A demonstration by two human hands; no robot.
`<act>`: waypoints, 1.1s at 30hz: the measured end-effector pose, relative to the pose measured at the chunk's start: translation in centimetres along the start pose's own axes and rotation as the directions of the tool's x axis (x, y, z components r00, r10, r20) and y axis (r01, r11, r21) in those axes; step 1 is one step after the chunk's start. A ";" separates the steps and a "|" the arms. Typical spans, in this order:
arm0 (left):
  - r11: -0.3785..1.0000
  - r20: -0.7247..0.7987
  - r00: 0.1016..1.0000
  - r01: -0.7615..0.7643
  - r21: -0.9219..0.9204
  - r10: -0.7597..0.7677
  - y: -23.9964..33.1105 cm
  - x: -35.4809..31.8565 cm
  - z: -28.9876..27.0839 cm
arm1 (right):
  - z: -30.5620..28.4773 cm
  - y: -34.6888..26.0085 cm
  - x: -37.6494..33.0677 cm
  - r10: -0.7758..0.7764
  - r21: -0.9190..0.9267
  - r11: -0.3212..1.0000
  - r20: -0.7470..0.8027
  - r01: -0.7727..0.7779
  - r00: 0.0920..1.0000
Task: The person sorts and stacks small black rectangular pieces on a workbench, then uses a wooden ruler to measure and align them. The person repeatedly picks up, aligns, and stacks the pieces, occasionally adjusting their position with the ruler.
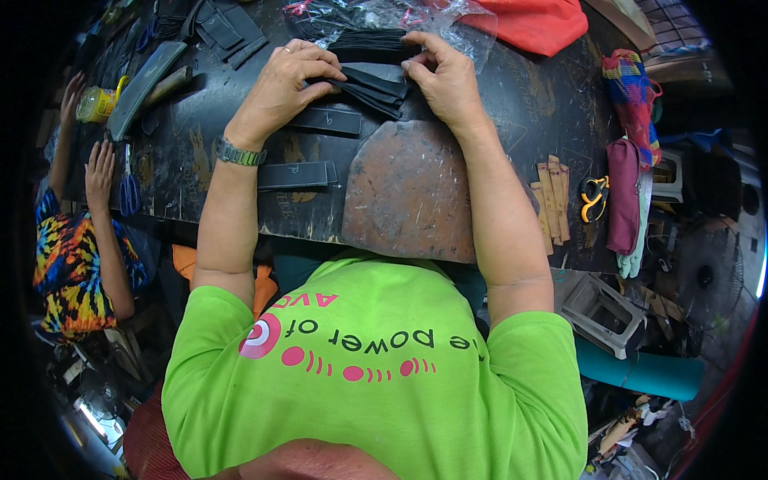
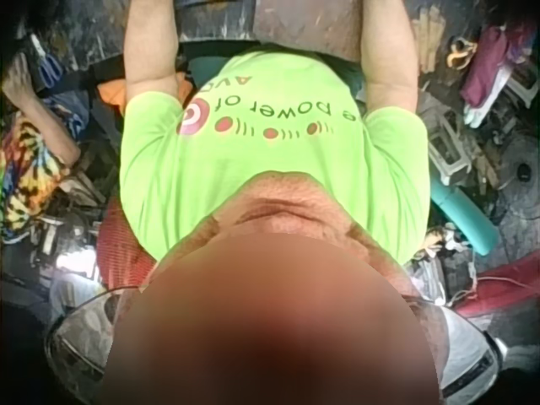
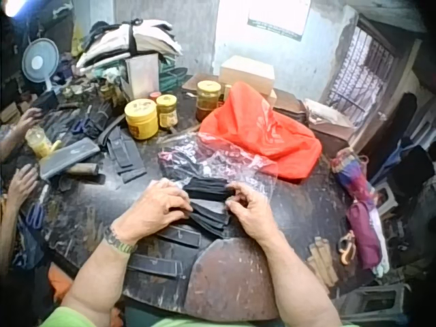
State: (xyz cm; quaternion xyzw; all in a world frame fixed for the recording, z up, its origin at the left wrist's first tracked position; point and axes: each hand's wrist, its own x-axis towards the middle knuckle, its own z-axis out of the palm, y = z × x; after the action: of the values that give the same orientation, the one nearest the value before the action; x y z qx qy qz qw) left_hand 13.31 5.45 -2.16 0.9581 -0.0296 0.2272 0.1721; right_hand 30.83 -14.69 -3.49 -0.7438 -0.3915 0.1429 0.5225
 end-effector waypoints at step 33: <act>0.999 -0.005 0.999 0.036 -0.007 -0.036 0.4 0.2 0.1 | -0.2 0.4 0.7 0.123 0.106 0.988 -0.056 -0.116 0.991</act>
State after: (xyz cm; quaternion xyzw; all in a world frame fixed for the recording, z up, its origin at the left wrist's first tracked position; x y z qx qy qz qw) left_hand 13.50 5.02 -2.01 0.9572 -0.0124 0.2266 0.1795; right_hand 31.60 -14.37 -3.58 -0.7423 -0.3220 0.1708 0.5623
